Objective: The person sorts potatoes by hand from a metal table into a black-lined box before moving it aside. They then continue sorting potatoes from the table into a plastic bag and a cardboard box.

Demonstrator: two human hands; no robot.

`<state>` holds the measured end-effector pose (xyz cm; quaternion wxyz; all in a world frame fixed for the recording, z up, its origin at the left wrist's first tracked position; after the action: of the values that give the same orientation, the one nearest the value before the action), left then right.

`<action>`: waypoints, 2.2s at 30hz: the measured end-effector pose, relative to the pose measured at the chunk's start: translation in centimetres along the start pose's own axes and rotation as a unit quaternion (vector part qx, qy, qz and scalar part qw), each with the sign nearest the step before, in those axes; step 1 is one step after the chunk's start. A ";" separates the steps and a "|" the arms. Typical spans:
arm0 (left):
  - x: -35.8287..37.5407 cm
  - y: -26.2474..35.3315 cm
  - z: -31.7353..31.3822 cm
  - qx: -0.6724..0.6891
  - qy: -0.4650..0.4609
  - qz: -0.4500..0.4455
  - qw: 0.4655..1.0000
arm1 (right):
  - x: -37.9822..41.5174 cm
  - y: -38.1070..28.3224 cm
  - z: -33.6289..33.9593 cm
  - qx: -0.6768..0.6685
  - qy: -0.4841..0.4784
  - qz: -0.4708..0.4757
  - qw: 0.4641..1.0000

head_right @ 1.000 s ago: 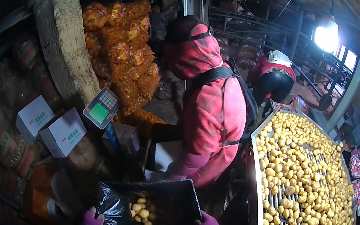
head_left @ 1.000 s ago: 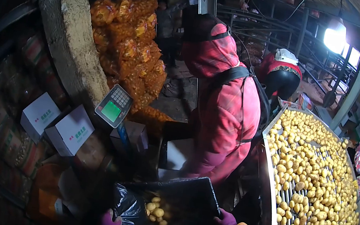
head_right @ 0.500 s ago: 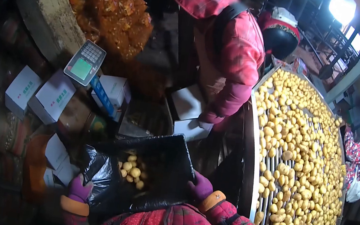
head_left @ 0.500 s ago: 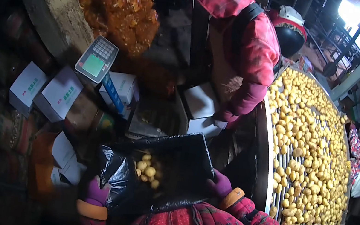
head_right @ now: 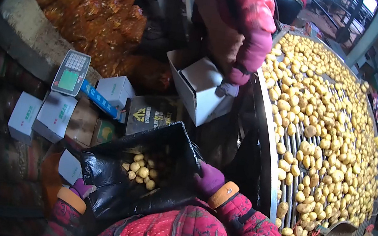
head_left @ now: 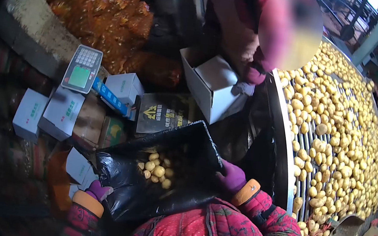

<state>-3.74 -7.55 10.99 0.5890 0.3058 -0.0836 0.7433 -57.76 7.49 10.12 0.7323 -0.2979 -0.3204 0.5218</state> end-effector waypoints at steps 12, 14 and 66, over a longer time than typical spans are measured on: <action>-3.0 14.0 9.9 -0.078 0.024 -0.128 0.988 | -7.1 -0.5 2.8 -0.072 -0.067 -0.002 0.995; -6.2 12.5 11.2 -0.066 0.060 -0.162 0.983 | -9.3 -1.5 3.2 -0.125 -0.072 0.041 0.989; -37.8 9.3 -9.0 0.044 0.078 0.017 0.996 | -20.4 8.5 -23.1 -0.683 -0.141 -0.296 0.653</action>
<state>-11.04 -37.09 -14.93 0.5668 0.2710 -0.0103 0.7779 -49.71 -12.03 -13.91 0.3839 -0.5261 -0.7570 -0.0524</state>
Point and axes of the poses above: each hand's wrist, its own x-axis away from the middle knuckle, its own z-axis out of the back of the hand, y = z × x, the point moved 8 cm from there along -x, towards the middle knuckle, and after that the axes turned 3 degrees about x, right-handed, at the moved point
